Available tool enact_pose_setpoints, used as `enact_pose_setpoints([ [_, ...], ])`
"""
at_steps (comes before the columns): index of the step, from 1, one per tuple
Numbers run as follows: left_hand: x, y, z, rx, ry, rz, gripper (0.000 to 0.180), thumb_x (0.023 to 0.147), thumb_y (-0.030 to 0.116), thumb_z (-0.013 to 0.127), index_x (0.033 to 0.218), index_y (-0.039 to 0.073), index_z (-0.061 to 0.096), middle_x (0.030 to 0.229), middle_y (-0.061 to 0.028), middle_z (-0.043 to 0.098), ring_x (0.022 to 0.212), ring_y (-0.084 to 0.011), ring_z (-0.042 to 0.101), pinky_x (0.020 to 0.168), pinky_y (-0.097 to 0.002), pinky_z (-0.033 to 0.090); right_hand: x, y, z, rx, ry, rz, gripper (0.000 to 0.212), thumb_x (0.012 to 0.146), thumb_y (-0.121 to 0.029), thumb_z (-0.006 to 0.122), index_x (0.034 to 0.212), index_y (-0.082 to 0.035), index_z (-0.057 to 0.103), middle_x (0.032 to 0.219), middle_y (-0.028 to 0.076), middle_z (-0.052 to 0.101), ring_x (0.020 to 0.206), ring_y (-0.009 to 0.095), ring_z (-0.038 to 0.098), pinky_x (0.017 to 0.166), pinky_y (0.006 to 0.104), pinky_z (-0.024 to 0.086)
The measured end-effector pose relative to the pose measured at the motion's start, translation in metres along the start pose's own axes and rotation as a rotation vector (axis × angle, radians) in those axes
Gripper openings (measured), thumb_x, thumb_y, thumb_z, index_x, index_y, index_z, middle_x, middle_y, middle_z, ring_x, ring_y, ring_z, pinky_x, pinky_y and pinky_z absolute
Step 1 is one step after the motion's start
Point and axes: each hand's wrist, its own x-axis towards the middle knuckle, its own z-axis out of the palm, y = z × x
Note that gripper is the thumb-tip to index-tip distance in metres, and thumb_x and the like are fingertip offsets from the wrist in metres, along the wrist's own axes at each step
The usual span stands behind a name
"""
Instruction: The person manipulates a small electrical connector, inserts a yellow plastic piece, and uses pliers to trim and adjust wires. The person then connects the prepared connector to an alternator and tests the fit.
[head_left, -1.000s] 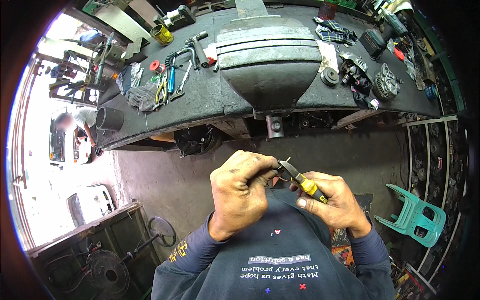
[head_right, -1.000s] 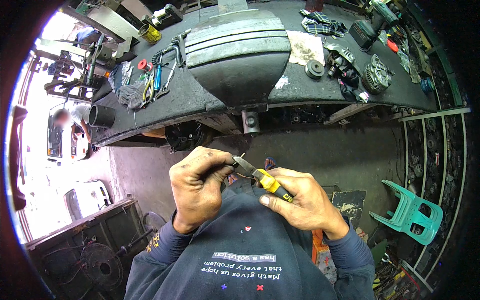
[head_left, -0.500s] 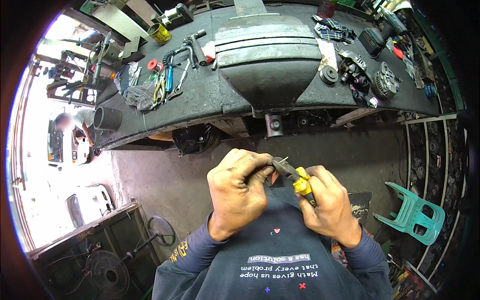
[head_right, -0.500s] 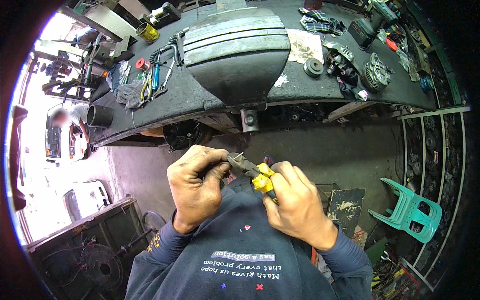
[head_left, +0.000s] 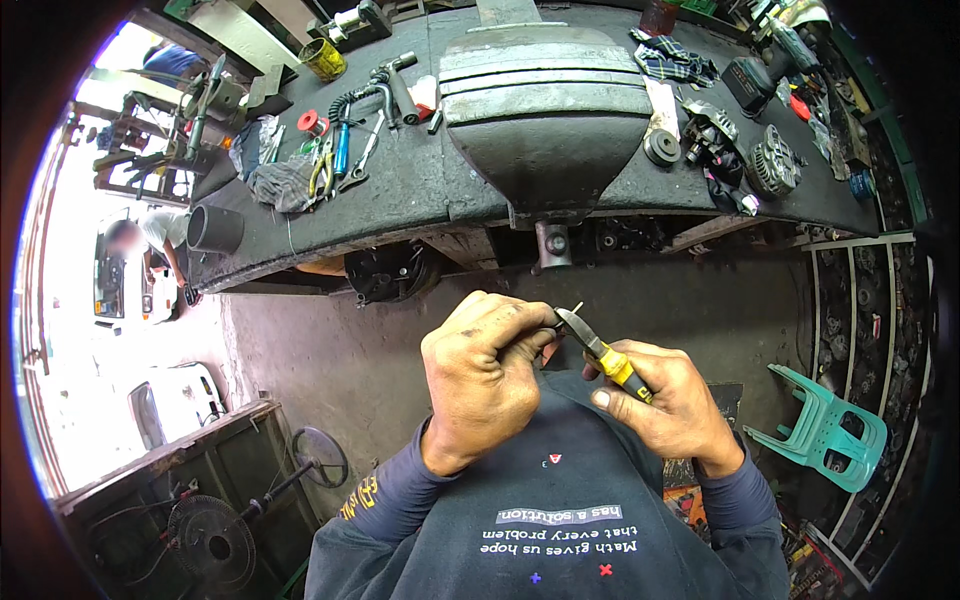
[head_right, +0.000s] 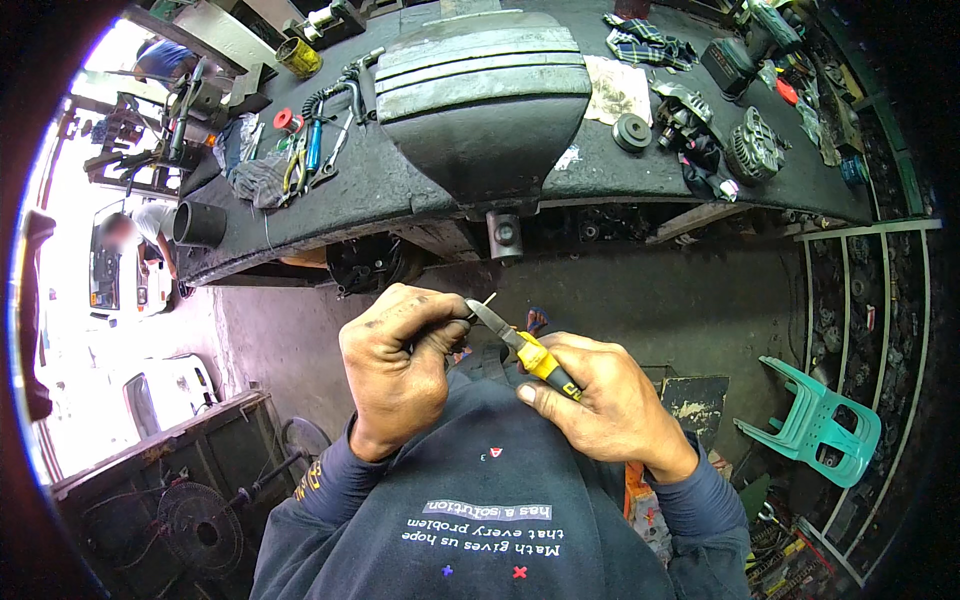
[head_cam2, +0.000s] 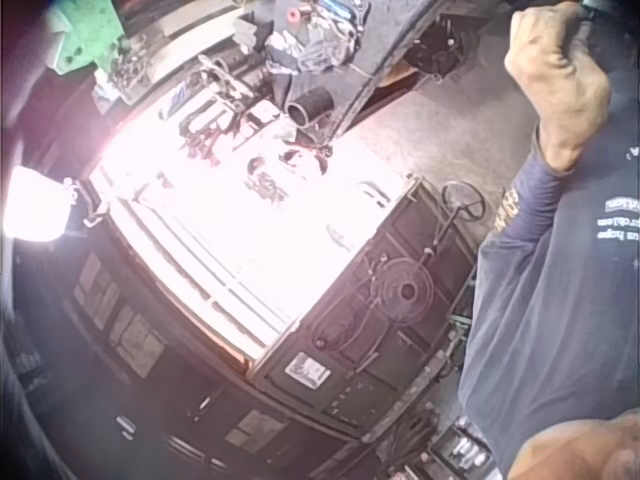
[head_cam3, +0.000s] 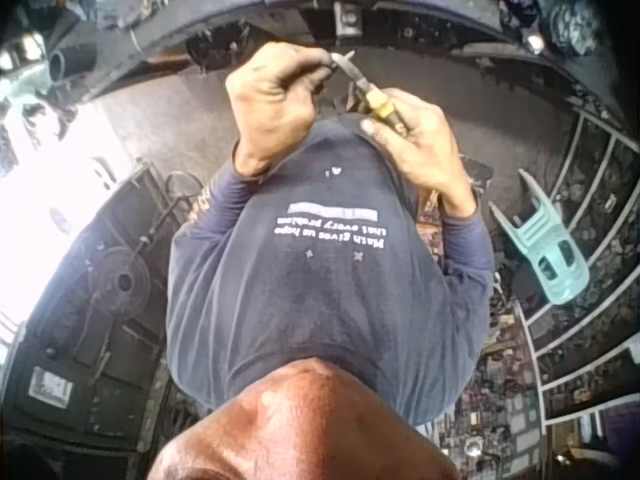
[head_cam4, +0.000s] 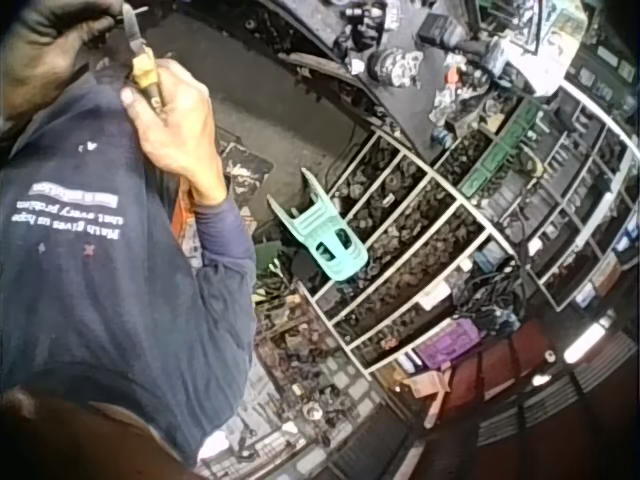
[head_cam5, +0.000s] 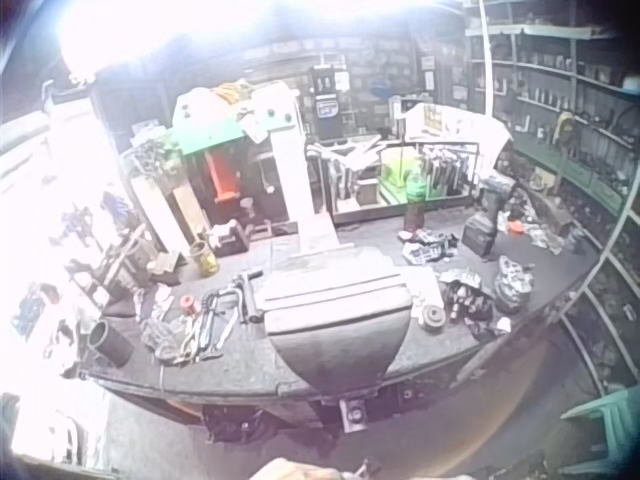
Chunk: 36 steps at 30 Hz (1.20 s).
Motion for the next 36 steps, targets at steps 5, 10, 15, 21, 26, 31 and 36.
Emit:
enact_pose_setpoints([
  [5, -0.001, 0.002, 0.000, -0.018, -0.001, -0.022, 0.025, 0.072, -0.016, 0.073, 0.091, 0.000, 0.077, 0.083, -0.0122, 0.075, 0.076, -0.0256, 0.071, 0.069, -0.0336, 0.056, 0.000, 0.001, -0.005, 0.059, -0.071, 0.070, 0.027, 0.093, -0.015, 0.078, 0.113, 0.003, 0.073, 0.094, 0.013, 0.072, 0.082, 0.022, 0.070, 0.076, 0.0342, 0.054],
  [10, 0.000, 0.002, -0.001, -0.019, -0.028, -0.029, 0.025, 0.074, -0.015, 0.073, 0.092, 0.001, 0.077, 0.080, -0.0112, 0.073, 0.073, -0.0242, 0.070, 0.067, -0.0332, 0.054, 0.001, -0.005, -0.012, 0.151, -0.144, 0.181, 0.026, 0.094, -0.014, 0.078, 0.115, 0.002, 0.073, 0.105, 0.017, 0.076, 0.097, 0.029, 0.075, 0.087, 0.0371, 0.057],
  [15, 0.004, 0.009, -0.007, -0.138, -0.136, -0.250, 0.013, 0.088, -0.008, 0.073, 0.098, -0.001, 0.077, 0.083, -0.0093, 0.072, 0.074, -0.0156, 0.068, 0.066, -0.0308, 0.053, -0.003, 0.001, -0.003, -0.052, 0.016, 0.038, 0.027, 0.092, -0.013, 0.079, 0.113, 0.003, 0.074, 0.115, 0.020, 0.075, 0.102, 0.035, 0.075, 0.089, 0.0391, 0.057],
  [21, 0.009, 0.001, -0.026, -0.510, -0.310, -0.529, 0.015, 0.102, 0.008, 0.068, 0.111, -0.003, 0.073, 0.093, -0.0042, 0.072, 0.081, -0.0086, 0.066, 0.073, -0.0244, 0.052, -0.010, 0.018, 0.004, -0.205, 0.251, -0.066, 0.024, 0.087, -0.009, 0.081, 0.105, 0.005, 0.072, 0.121, 0.024, 0.071, 0.103, 0.040, 0.073, 0.087, 0.0419, 0.058],
  [26, 0.002, 0.009, -0.027, -0.664, -0.297, -0.646, 0.016, 0.105, 0.007, 0.065, 0.114, -0.004, 0.070, 0.097, -0.0050, 0.073, 0.087, -0.0079, 0.064, 0.078, -0.0245, 0.052, -0.005, 0.021, 0.015, -0.337, 0.301, -0.172, 0.026, 0.080, -0.003, 0.082, 0.102, 0.004, 0.069, 0.121, 0.022, 0.068, 0.106, 0.040, 0.069, 0.090, 0.0438, 0.056],
  [31, 0.003, 0.010, -0.035, -0.597, -0.357, -0.651, 0.016, 0.105, 0.006, 0.064, 0.115, -0.005, 0.070, 0.099, -0.0045, 0.071, 0.087, -0.0074, 0.063, 0.079, -0.0250, 0.053, 0.004, 0.027, 0.014, -0.421, 0.298, -0.241, 0.033, 0.074, -0.003, 0.082, 0.104, 0.003, 0.070, 0.126, 0.021, 0.066, 0.115, 0.041, 0.066, 0.100, 0.0474, 0.053],
  [36, 0.005, 0.013, -0.035, -0.562, -0.347, -0.632, 0.016, 0.105, 0.006, 0.064, 0.116, -0.005, 0.070, 0.100, -0.0036, 0.071, 0.088, -0.0060, 0.062, 0.079, -0.0243, 0.053, 0.010, 0.027, 0.013, -0.518, 0.299, -0.316, 0.039, 0.066, -0.003, 0.083, 0.103, 0.002, 0.071, 0.126, 0.020, 0.065, 0.119, 0.041, 0.065, 0.103, 0.0514, 0.051],
])
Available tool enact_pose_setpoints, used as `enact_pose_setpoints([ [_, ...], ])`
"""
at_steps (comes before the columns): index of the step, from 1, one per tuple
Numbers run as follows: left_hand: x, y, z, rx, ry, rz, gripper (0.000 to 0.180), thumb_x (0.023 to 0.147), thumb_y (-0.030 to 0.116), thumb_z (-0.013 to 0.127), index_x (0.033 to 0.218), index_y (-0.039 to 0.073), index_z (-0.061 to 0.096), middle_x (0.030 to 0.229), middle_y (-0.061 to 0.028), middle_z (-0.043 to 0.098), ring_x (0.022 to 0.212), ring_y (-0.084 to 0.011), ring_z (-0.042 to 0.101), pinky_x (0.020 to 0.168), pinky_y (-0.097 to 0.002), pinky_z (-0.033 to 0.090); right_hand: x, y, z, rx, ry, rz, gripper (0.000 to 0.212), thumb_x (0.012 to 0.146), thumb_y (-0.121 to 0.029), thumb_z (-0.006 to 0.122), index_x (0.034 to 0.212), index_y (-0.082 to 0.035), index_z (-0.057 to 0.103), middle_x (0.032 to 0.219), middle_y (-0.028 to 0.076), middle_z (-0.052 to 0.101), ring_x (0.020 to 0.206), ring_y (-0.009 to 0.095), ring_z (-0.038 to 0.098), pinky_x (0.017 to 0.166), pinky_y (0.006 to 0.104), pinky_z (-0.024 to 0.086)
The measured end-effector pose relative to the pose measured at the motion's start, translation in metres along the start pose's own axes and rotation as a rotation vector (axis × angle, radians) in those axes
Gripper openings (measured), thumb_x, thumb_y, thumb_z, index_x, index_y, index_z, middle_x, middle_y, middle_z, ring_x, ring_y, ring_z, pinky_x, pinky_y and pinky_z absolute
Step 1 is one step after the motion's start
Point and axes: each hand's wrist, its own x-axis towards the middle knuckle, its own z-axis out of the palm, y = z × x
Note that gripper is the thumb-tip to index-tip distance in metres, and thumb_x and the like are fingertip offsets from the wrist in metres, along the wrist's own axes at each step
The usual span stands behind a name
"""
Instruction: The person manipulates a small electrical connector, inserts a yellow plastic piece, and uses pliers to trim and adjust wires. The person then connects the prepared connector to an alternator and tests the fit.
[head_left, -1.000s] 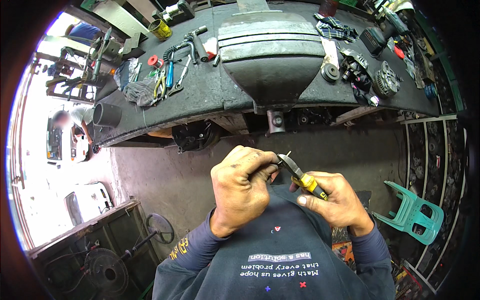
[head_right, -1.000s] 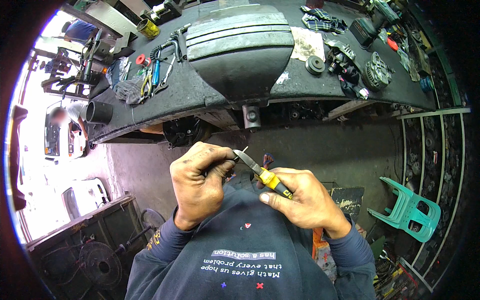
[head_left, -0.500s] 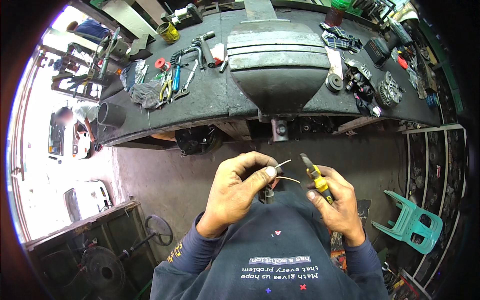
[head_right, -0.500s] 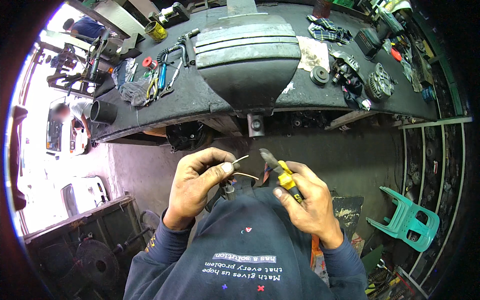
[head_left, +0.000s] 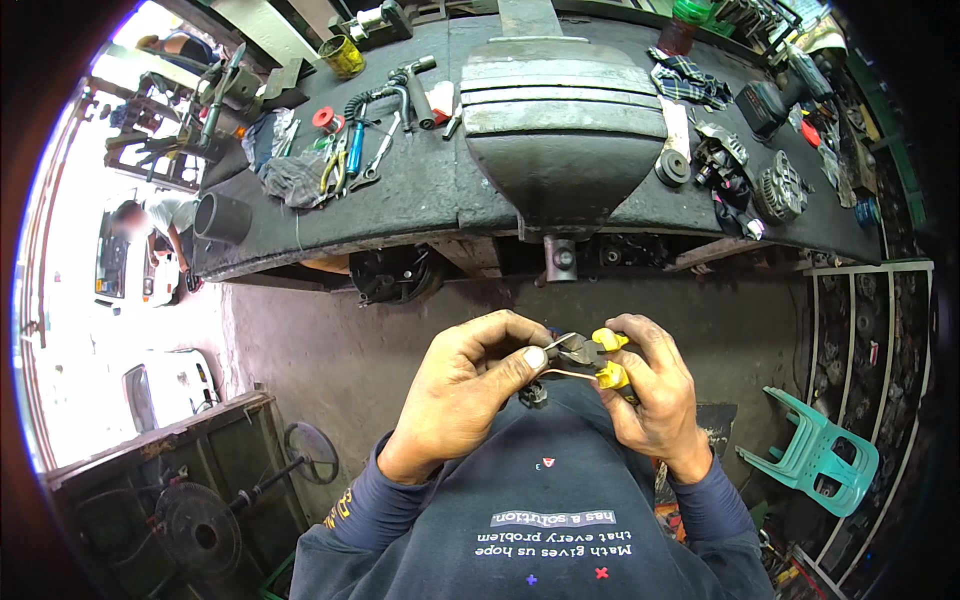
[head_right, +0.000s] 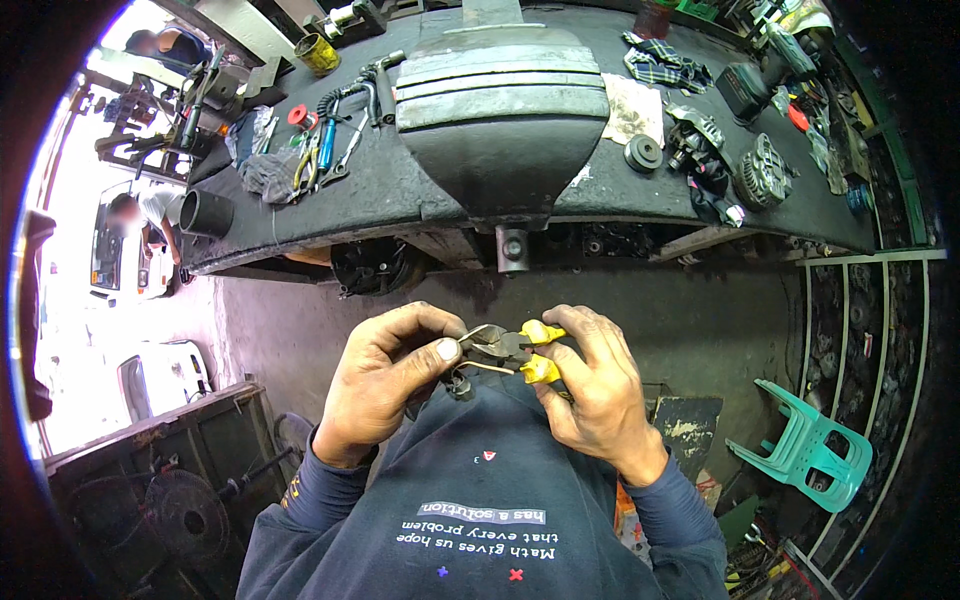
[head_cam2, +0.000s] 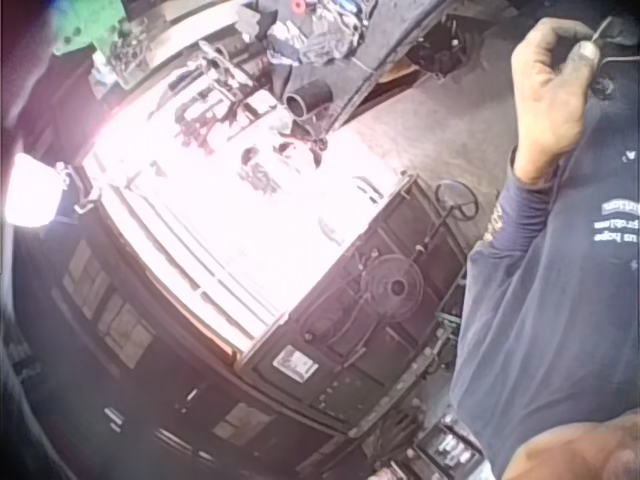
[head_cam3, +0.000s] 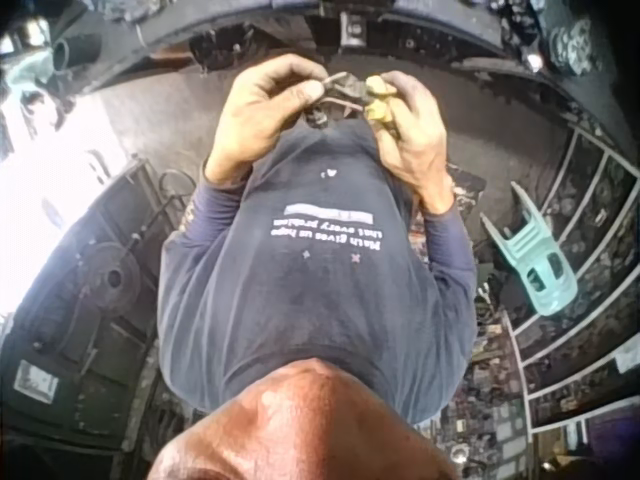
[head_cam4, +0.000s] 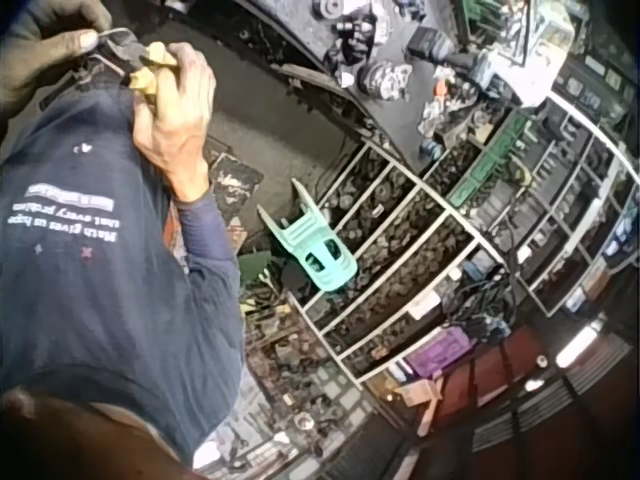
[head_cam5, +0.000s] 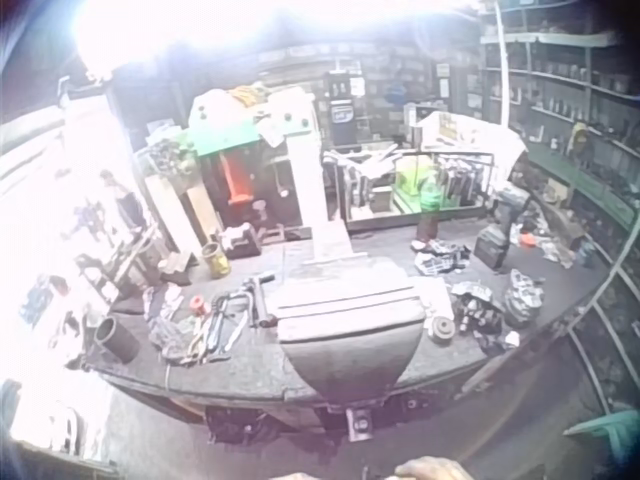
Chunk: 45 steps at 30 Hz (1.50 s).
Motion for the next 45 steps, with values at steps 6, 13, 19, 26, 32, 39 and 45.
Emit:
enact_pose_setpoints([
  [6, -0.001, -0.001, -0.005, -0.045, -0.046, -0.066, 0.018, 0.106, 0.008, 0.064, 0.117, -0.005, 0.069, 0.100, -0.0031, 0.070, 0.087, -0.0048, 0.060, 0.078, -0.0226, 0.051, 0.003, 0.002, 0.002, -0.038, 0.007, -0.057, 0.041, 0.063, -0.005, 0.084, 0.100, 0.002, 0.070, 0.124, 0.020, 0.065, 0.116, 0.041, 0.065, 0.102, 0.0522, 0.052],
  [13, 0.000, 0.000, -0.004, -0.019, -0.017, -0.066, 0.019, 0.106, 0.008, 0.066, 0.117, -0.006, 0.069, 0.097, -0.0045, 0.072, 0.086, -0.0068, 0.064, 0.077, -0.0234, 0.053, 0.005, 0.001, -0.001, -0.106, -0.011, -0.066, 0.038, 0.063, -0.005, 0.084, 0.097, 0.002, 0.069, 0.118, 0.019, 0.066, 0.110, 0.040, 0.067, 0.097, 0.0497, 0.054],
  [19, -0.005, -0.009, 0.008, 0.024, 0.132, 0.115, 0.017, 0.102, 0.006, 0.071, 0.115, -0.005, 0.072, 0.093, -0.0046, 0.072, 0.080, -0.0071, 0.064, 0.071, -0.0235, 0.052, 0.006, -0.005, -0.001, 0.120, -0.104, 0.024, 0.032, 0.071, -0.005, 0.085, 0.097, 0.004, 0.069, 0.111, 0.019, 0.069, 0.097, 0.037, 0.070, 0.083, 0.0424, 0.057],
  [26, -0.004, -0.018, 0.011, 0.001, 0.188, 0.179, 0.013, 0.100, 0.002, 0.069, 0.111, -0.004, 0.073, 0.088, -0.0035, 0.070, 0.079, -0.0066, 0.062, 0.071, -0.0231, 0.051, 0.007, -0.008, -0.005, 0.361, -0.213, 0.137, 0.027, 0.084, -0.010, 0.085, 0.100, 0.004, 0.071, 0.113, 0.020, 0.072, 0.096, 0.037, 0.074, 0.083, 0.0421, 0.059],
  [32, -0.002, -0.019, 0.013, -0.010, 0.187, 0.190, 0.012, 0.098, -0.003, 0.066, 0.108, -0.004, 0.073, 0.088, -0.0030, 0.070, 0.080, -0.0070, 0.062, 0.073, -0.0238, 0.051, 0.004, -0.003, -0.003, 0.566, -0.259, 0.202, 0.029, 0.088, -0.013, 0.085, 0.107, 0.005, 0.073, 0.116, 0.022, 0.074, 0.101, 0.036, 0.075, 0.087, 0.0390, 0.059],
  [39, -0.001, -0.018, 0.015, -0.010, 0.169, 0.194, 0.011, 0.098, -0.003, 0.066, 0.108, -0.004, 0.072, 0.087, -0.0024, 0.070, 0.080, -0.0061, 0.060, 0.071, -0.0232, 0.050, 0.001, 0.001, -0.005, 0.727, -0.365, 0.322, 0.032, 0.092, -0.016, 0.084, 0.114, 0.005, 0.075, 0.114, 0.021, 0.077, 0.102, 0.032, 0.076, 0.091, 0.0381, 0.058],
  [45, 0.003, -0.022, 0.018, 0.006, 0.190, 0.201, 0.008, 0.098, -0.001, 0.067, 0.105, -0.004, 0.071, 0.083, -0.0004, 0.067, 0.072, -0.0032, 0.055, 0.065, -0.0221, 0.046, 0.001, -0.008, -0.011, 0.526, -0.300, 0.282, 0.032, 0.088, -0.014, 0.083, 0.113, 0.004, 0.073, 0.119, 0.022, 0.073, 0.106, 0.038, 0.073, 0.094, 0.0419, 0.057],
])
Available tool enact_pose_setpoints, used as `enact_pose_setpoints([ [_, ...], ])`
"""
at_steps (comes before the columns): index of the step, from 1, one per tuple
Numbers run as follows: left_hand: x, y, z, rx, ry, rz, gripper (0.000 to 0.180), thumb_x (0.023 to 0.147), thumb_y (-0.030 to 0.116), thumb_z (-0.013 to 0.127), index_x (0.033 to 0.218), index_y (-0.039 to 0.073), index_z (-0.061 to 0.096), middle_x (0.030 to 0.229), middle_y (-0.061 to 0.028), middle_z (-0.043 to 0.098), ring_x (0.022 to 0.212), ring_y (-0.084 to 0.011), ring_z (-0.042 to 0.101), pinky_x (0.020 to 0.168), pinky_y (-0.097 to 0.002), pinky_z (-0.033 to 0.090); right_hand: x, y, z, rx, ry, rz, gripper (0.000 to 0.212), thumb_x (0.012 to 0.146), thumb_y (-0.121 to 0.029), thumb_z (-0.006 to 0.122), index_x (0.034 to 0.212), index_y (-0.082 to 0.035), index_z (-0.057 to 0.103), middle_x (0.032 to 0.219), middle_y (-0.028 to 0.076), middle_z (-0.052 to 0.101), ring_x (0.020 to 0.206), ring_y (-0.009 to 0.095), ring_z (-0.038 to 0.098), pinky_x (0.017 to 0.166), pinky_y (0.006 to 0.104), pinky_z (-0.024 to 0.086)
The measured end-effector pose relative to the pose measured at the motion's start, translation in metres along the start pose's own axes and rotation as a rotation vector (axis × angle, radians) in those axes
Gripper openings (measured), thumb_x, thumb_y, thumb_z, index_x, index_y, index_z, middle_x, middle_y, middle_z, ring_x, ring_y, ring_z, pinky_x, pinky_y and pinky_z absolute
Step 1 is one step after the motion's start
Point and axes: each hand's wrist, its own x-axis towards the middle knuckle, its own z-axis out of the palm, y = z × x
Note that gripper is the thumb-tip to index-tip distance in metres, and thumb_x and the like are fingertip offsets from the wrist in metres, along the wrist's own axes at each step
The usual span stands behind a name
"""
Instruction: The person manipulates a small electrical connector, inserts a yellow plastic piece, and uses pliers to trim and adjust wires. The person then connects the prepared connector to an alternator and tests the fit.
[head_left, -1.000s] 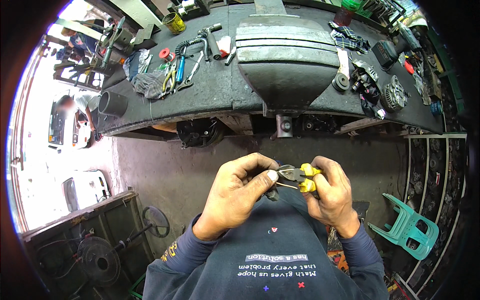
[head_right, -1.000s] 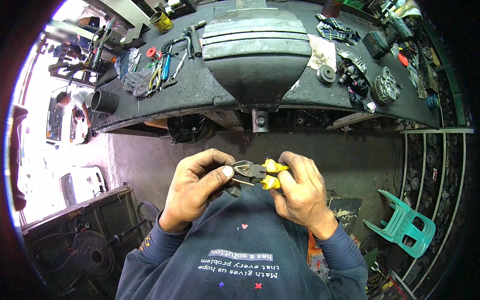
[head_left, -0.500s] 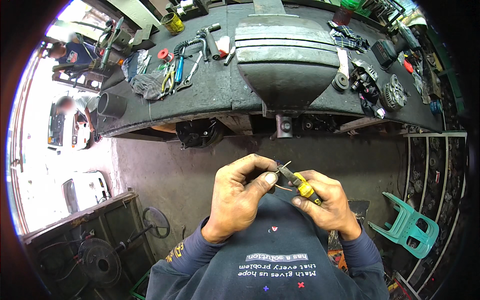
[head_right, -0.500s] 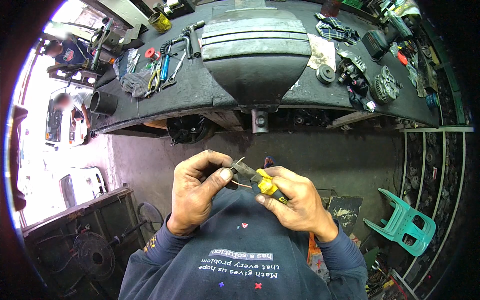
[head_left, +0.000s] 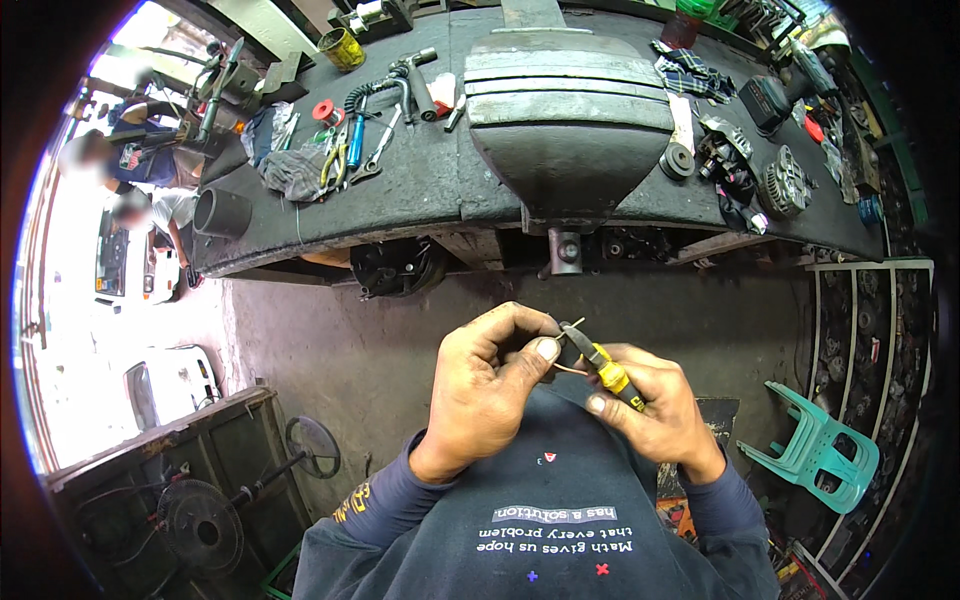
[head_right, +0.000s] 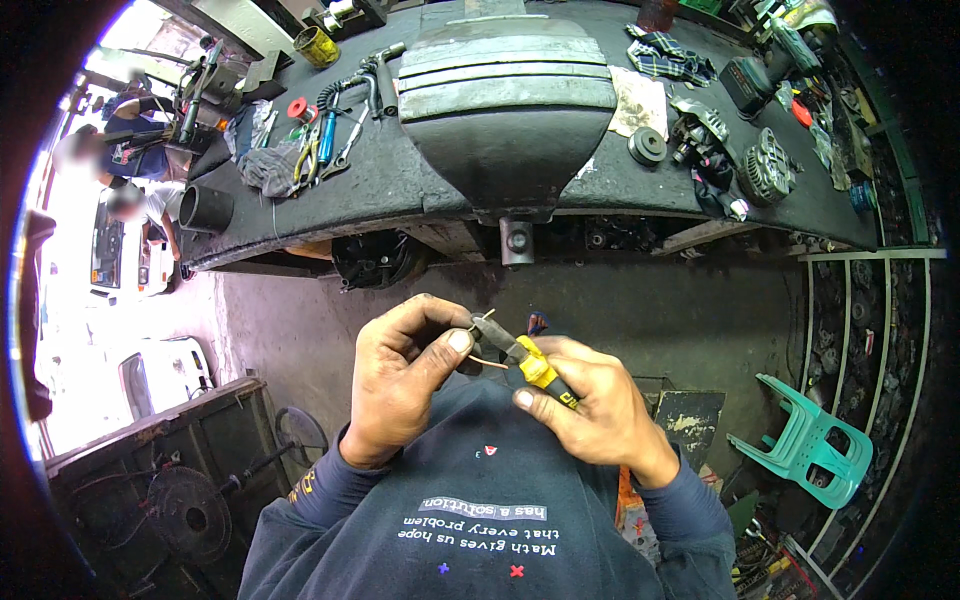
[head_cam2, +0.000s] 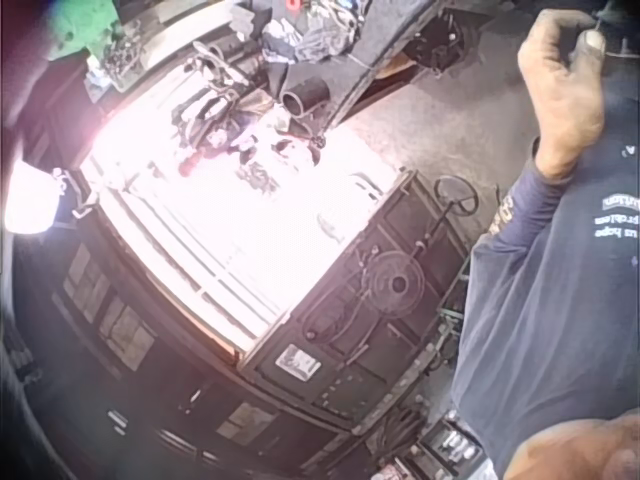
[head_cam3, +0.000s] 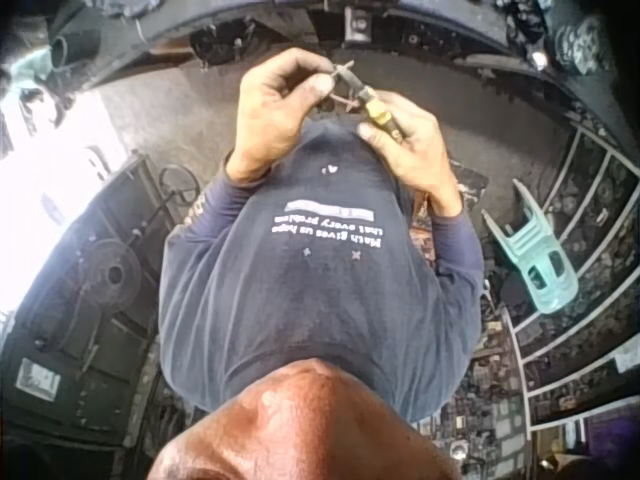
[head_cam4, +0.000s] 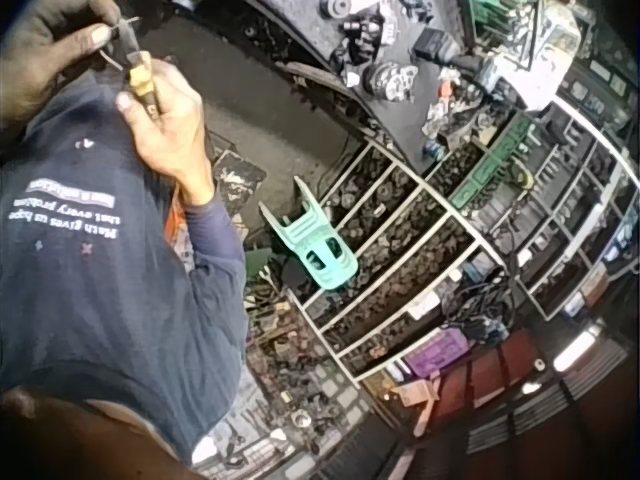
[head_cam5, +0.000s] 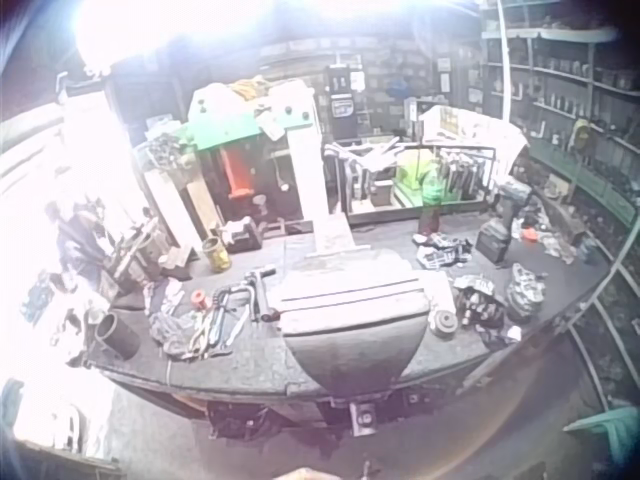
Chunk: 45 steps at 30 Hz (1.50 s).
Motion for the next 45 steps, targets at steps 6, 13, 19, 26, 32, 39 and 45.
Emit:
enact_pose_setpoints([
  [6, -0.002, -0.010, 0.004, 0.301, 0.121, 0.192, 0.008, 0.092, -0.004, 0.071, 0.100, -0.004, 0.072, 0.078, -0.0034, 0.065, 0.059, -0.0024, 0.047, 0.053, -0.0235, 0.037, -0.003, -0.022, 0.011, -0.538, 0.227, -0.110, 0.033, 0.080, -0.007, 0.083, 0.107, 0.005, 0.068, 0.124, 0.023, 0.066, 0.105, 0.041, 0.067, 0.089, 0.0457, 0.055],
  [13, -0.004, -0.005, 0.006, 0.321, 0.093, 0.282, 0.009, 0.091, -0.008, 0.070, 0.099, -0.005, 0.073, 0.081, -0.0067, 0.068, 0.064, -0.0061, 0.057, 0.057, -0.0238, 0.044, -0.007, -0.017, 0.004, -0.305, 0.098, -0.056, 0.026, 0.085, -0.010, 0.083, 0.103, 0.002, 0.069, 0.099, 0.016, 0.067, 0.086, 0.037, 0.069, 0.076, 0.0443, 0.056],
  [19, -0.004, -0.002, 0.004, 0.324, 0.045, 0.340, 0.012, 0.090, -0.010, 0.069, 0.100, -0.005, 0.073, 0.084, -0.0094, 0.070, 0.070, -0.0123, 0.065, 0.062, -0.0259, 0.049, -0.003, -0.013, -0.012, 0.079, -0.088, 0.062, 0.024, 0.094, -0.017, 0.080, 0.104, 0.004, 0.073, 0.093, 0.013, 0.073, 0.084, 0.023, 0.070, 0.078, 0.0355, 0.055],
  [26, -0.004, -0.002, 0.002, 0.324, 0.000, 0.289, 0.011, 0.090, -0.009, 0.069, 0.099, -0.005, 0.073, 0.085, -0.0103, 0.071, 0.073, -0.0137, 0.067, 0.066, -0.0266, 0.051, -0.004, 0.000, -0.019, 0.307, -0.197, 0.152, 0.029, 0.097, -0.021, 0.080, 0.112, 0.003, 0.076, 0.101, 0.012, 0.076, 0.092, 0.022, 0.072, 0.085, 0.0363, 0.056],
  [32, -0.003, -0.004, 0.003, 0.265, -0.023, 0.221, 0.011, 0.090, -0.008, 0.070, 0.100, -0.006, 0.073, 0.084, -0.0103, 0.071, 0.075, -0.0124, 0.066, 0.067, -0.0263, 0.051, -0.007, 0.013, -0.025, 0.576, -0.301, 0.338, 0.032, 0.098, -0.023, 0.080, 0.119, 0.000, 0.077, 0.104, 0.007, 0.077, 0.097, 0.018, 0.071, 0.088, 0.0352, 0.057],
  [39, 0.003, -0.007, -0.003, 0.059, -0.099, 0.002, 0.011, 0.098, 0.002, 0.069, 0.106, -0.005, 0.072, 0.088, -0.0071, 0.072, 0.076, -0.0096, 0.064, 0.069, -0.0256, 0.051, -0.007, 0.010, -0.018, 0.358, -0.180, 0.190, 0.032, 0.095, -0.020, 0.081, 0.116, 0.004, 0.074, 0.109, 0.015, 0.076, 0.099, 0.026, 0.073, 0.086, 0.0382, 0.059],
  [45, 0.008, 0.012, -0.003, -0.042, -0.166, -0.148, 0.015, 0.103, 0.007, 0.068, 0.108, -0.007, 0.071, 0.091, -0.0064, 0.073, 0.078, -0.0076, 0.064, 0.071, -0.0246, 0.054, -0.001, -0.004, 0.001, -0.641, 0.288, -0.260, 0.039, 0.072, -0.008, 0.086, 0.104, 0.005, 0.070, 0.121, 0.021, 0.067, 0.109, 0.039, 0.069, 0.091, 0.0423, 0.057],
])
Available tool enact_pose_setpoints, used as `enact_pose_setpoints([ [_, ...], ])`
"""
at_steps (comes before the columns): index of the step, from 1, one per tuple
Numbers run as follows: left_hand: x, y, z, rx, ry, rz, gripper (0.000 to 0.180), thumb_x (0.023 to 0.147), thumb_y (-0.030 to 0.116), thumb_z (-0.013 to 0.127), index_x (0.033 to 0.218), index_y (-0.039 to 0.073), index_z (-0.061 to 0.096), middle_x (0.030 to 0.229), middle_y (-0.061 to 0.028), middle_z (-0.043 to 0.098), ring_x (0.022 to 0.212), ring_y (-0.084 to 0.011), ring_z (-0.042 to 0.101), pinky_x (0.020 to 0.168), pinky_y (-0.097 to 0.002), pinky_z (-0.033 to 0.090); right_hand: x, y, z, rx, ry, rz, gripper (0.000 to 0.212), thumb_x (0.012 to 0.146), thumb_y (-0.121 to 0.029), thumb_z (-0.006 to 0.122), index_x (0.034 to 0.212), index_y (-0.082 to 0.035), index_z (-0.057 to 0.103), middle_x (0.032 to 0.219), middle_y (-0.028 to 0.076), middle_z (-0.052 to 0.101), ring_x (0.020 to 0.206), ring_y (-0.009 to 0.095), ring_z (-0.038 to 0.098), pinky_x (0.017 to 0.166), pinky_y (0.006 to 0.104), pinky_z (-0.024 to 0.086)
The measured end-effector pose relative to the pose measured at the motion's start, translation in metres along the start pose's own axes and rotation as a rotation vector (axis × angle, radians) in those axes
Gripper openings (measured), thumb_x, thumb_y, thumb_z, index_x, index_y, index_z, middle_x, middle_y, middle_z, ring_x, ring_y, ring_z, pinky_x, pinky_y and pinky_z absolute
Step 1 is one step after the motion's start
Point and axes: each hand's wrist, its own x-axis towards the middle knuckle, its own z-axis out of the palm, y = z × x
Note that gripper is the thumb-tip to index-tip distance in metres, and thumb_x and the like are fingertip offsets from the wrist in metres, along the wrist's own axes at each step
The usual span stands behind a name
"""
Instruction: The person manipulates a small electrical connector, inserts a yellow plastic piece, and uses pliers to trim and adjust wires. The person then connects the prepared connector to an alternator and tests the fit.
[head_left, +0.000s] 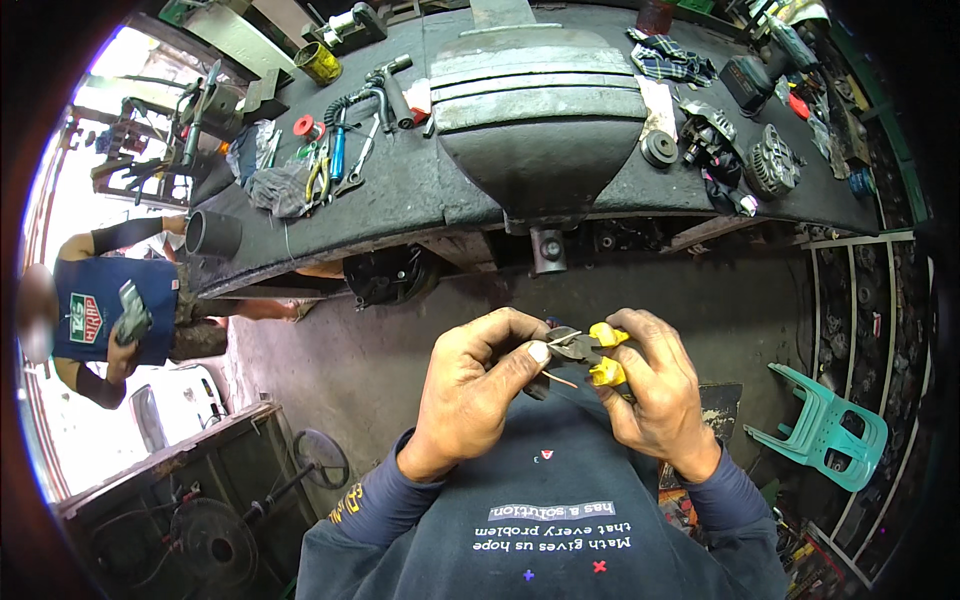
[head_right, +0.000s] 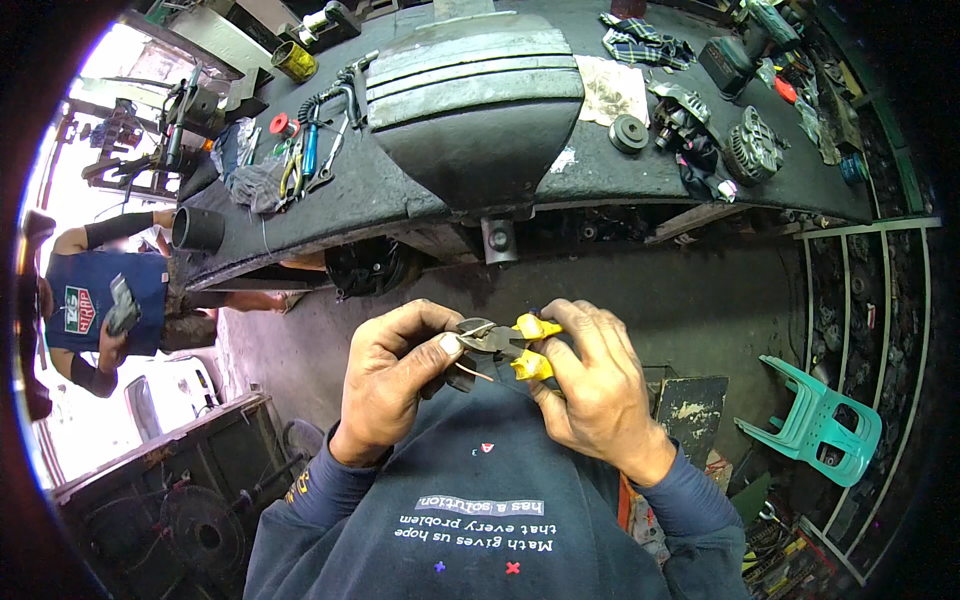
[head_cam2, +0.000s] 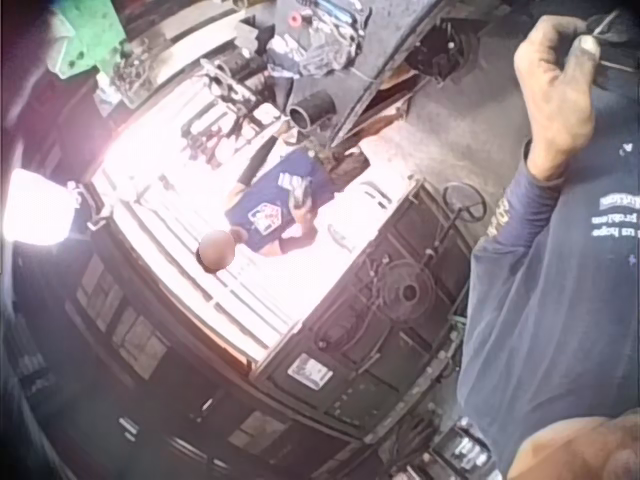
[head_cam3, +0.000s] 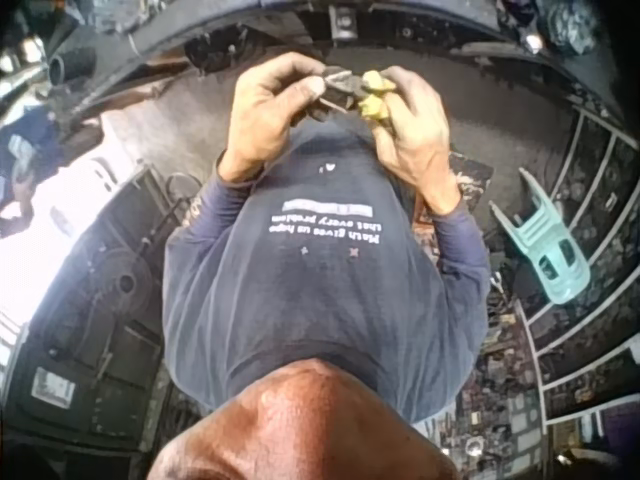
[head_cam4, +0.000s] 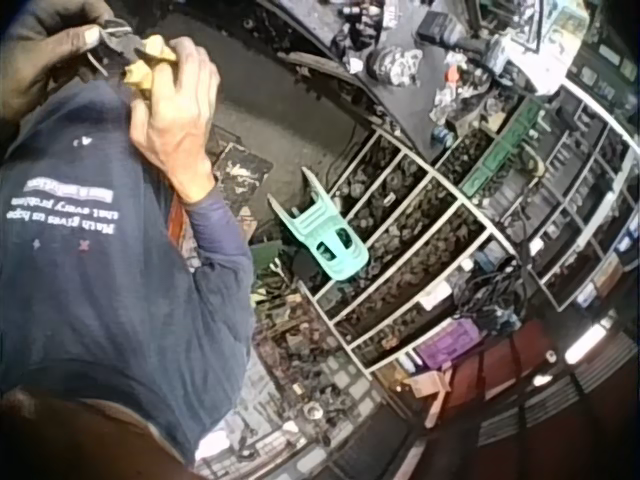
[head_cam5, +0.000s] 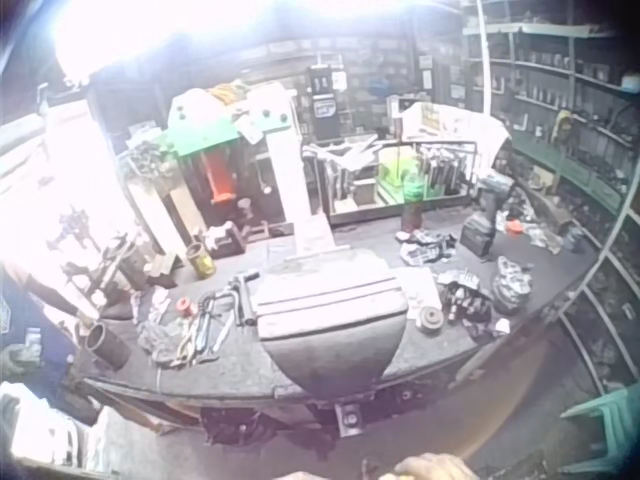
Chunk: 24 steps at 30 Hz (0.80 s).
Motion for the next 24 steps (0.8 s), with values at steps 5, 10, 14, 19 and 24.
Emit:
enact_pose_setpoints([
  [5, -0.002, -0.004, 0.002, 0.017, 0.017, 0.044, 0.018, 0.101, 0.009, 0.070, 0.111, -0.006, 0.072, 0.094, -0.0074, 0.074, 0.078, -0.0088, 0.066, 0.071, -0.0249, 0.057, -0.006, 0.003, -0.002, 0.060, -0.055, 0.047, 0.033, 0.073, -0.008, 0.086, 0.099, 0.004, 0.068, 0.115, 0.019, 0.068, 0.101, 0.037, 0.070, 0.084, 0.0423, 0.057],
  [10, -0.001, -0.009, 0.003, 0.010, 0.044, 0.077, 0.020, 0.100, 0.011, 0.072, 0.111, -0.006, 0.071, 0.093, -0.0077, 0.073, 0.078, -0.0105, 0.067, 0.072, -0.0262, 0.059, -0.008, 0.004, 0.004, 0.518, -0.136, 0.184, 0.025, 0.086, -0.012, 0.084, 0.100, 0.004, 0.070, 0.105, 0.018, 0.071, 0.088, 0.035, 0.071, 0.077, 0.0410, 0.056],
  [14, -0.002, -0.011, 0.003, -0.019, 0.057, 0.085, 0.020, 0.100, 0.011, 0.072, 0.110, -0.007, 0.071, 0.093, -0.0078, 0.072, 0.078, -0.0108, 0.067, 0.071, -0.0261, 0.058, -0.007, 0.005, 0.003, 0.760, -0.237, 0.278, 0.024, 0.093, -0.014, 0.081, 0.107, 0.004, 0.073, 0.100, 0.017, 0.073, 0.088, 0.028, 0.072, 0.078, 0.0360, 0.056],
  [19, -0.003, -0.009, 0.004, -0.075, 0.059, 0.077, 0.014, 0.100, 0.004, 0.071, 0.109, -0.006, 0.073, 0.088, -0.0060, 0.072, 0.076, -0.0081, 0.063, 0.068, -0.0243, 0.052, -0.008, 0.010, 0.001, 0.961, -0.361, 0.389, 0.030, 0.097, -0.020, 0.080, 0.114, 0.003, 0.075, 0.105, 0.011, 0.076, 0.093, 0.019, 0.072, 0.083, 0.0333, 0.058],
  [24, -0.003, -0.009, 0.004, -0.075, 0.046, 0.079, 0.014, 0.100, 0.005, 0.071, 0.109, -0.005, 0.073, 0.090, -0.0057, 0.072, 0.077, -0.0078, 0.063, 0.068, -0.0242, 0.053, -0.011, 0.014, 0.001, 1.155, -0.425, 0.515, 0.035, 0.097, -0.021, 0.080, 0.121, 0.003, 0.075, 0.110, 0.010, 0.076, 0.098, 0.019, 0.073, 0.088, 0.0333, 0.060],
])
